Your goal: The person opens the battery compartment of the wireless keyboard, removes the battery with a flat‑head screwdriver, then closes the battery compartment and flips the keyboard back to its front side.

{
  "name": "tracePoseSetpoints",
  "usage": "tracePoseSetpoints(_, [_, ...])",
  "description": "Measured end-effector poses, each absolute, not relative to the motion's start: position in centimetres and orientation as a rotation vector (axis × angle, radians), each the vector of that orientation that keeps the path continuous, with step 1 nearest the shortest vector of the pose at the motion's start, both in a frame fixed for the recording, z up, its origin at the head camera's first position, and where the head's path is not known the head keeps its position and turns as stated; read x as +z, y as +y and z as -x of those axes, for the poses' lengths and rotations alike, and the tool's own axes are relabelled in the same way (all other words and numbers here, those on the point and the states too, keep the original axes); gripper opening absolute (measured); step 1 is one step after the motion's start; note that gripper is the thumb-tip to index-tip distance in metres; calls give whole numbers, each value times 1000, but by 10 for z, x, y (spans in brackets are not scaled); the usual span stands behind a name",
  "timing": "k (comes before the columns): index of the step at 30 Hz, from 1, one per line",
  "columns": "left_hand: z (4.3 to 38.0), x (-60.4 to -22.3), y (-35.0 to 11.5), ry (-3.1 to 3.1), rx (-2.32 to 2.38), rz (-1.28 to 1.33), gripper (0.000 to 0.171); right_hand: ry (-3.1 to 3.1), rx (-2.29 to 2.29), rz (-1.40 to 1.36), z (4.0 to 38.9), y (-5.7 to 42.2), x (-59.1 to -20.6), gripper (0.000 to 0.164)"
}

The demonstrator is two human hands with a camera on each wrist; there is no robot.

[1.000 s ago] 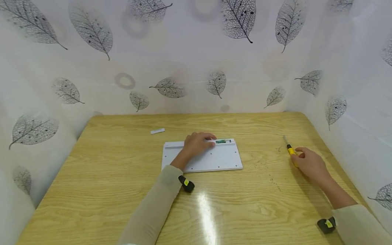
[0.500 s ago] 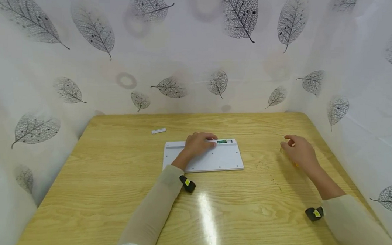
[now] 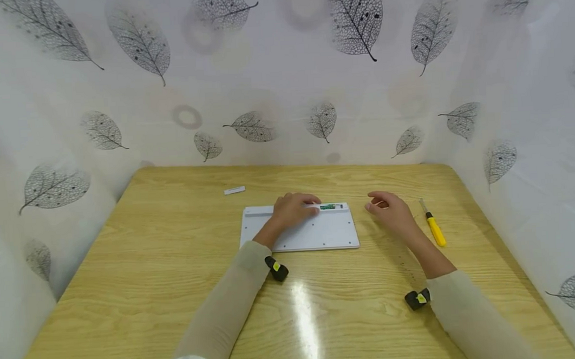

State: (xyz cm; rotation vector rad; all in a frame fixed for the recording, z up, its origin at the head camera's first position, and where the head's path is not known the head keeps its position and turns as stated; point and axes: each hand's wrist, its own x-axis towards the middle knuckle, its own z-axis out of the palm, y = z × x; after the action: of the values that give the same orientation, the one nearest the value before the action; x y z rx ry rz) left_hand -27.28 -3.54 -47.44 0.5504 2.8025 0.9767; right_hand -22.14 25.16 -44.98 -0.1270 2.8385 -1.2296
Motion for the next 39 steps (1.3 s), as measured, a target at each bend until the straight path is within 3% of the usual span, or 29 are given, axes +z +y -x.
tracePoseSetpoints(23, [273,-475,-35,2813,941,-556,28,2662,-1272,162,242,203,-458,33])
tracePoseSetpoints(39, [274,-475,-34,2816,920,-556,29,2635,-1255,153,248,203,-459,37])
